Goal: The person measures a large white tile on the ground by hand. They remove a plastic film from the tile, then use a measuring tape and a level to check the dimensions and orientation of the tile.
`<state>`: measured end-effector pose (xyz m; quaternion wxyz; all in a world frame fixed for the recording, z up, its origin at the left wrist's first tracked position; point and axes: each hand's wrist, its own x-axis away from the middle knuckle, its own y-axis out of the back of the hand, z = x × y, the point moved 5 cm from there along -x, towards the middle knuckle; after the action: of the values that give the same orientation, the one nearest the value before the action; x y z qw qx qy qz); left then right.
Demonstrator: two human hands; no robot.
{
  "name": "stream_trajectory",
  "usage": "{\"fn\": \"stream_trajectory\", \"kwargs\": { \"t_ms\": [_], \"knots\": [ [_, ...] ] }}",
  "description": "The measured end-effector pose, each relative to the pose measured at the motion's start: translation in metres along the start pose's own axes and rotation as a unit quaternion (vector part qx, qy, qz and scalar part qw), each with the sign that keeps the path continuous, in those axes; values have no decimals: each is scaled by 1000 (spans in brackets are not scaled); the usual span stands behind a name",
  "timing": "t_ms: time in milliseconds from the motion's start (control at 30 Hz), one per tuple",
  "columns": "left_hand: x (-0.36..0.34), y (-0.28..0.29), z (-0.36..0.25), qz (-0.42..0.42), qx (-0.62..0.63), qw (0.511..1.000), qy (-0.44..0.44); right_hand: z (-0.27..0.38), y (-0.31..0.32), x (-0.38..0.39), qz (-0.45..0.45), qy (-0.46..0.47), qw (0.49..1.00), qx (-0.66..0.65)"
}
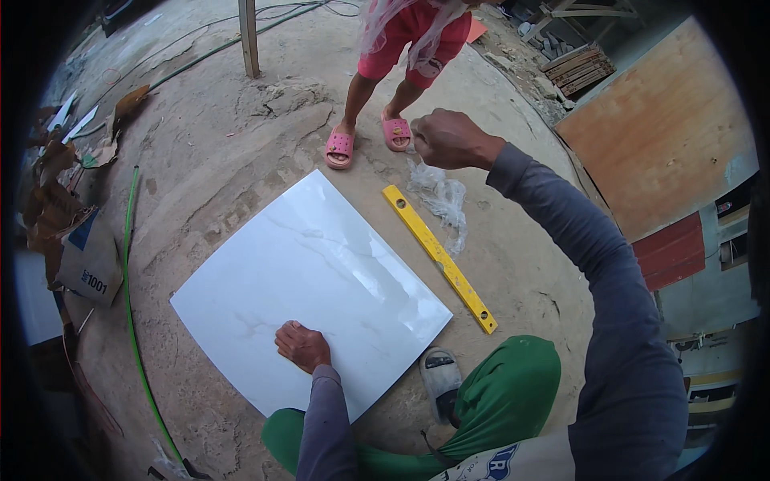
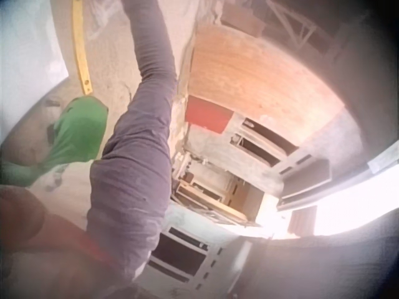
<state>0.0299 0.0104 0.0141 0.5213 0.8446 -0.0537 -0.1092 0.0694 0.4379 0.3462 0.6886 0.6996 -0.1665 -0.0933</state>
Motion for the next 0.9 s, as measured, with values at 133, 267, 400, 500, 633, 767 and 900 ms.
{"fn": "stream_trajectory", "kwargs": {
  "t_ms": [133, 267, 400, 500, 633, 767, 900],
  "knots": [
    [2, -8, -3, 8, 1, 1000, -3, 82, 4, 67, 113, 73, 987, -91],
    [0, 0, -7, 5, 1, 1000, -6, 157, 37, 153, 162, 125, 952, -229],
    [0, 1, 0, 12, -4, 1000, 4, 227, 43, 211, 206, 181, 910, -311],
    [1, 6, 1, -1, 4, 1000, -3, 245, 19, 231, 187, 178, 888, -382],
    [4, 6, 5, -2, 0, 1000, -12, 208, -13, 222, 229, 61, 950, -202],
    [8, 8, 1, -23, 10, 1000, -19, 192, -27, 237, 223, 14, 960, -167],
    [5, 13, 3, -23, 12, 999, -22, 199, -26, 246, 229, 24, 954, -190]
  ]
}}
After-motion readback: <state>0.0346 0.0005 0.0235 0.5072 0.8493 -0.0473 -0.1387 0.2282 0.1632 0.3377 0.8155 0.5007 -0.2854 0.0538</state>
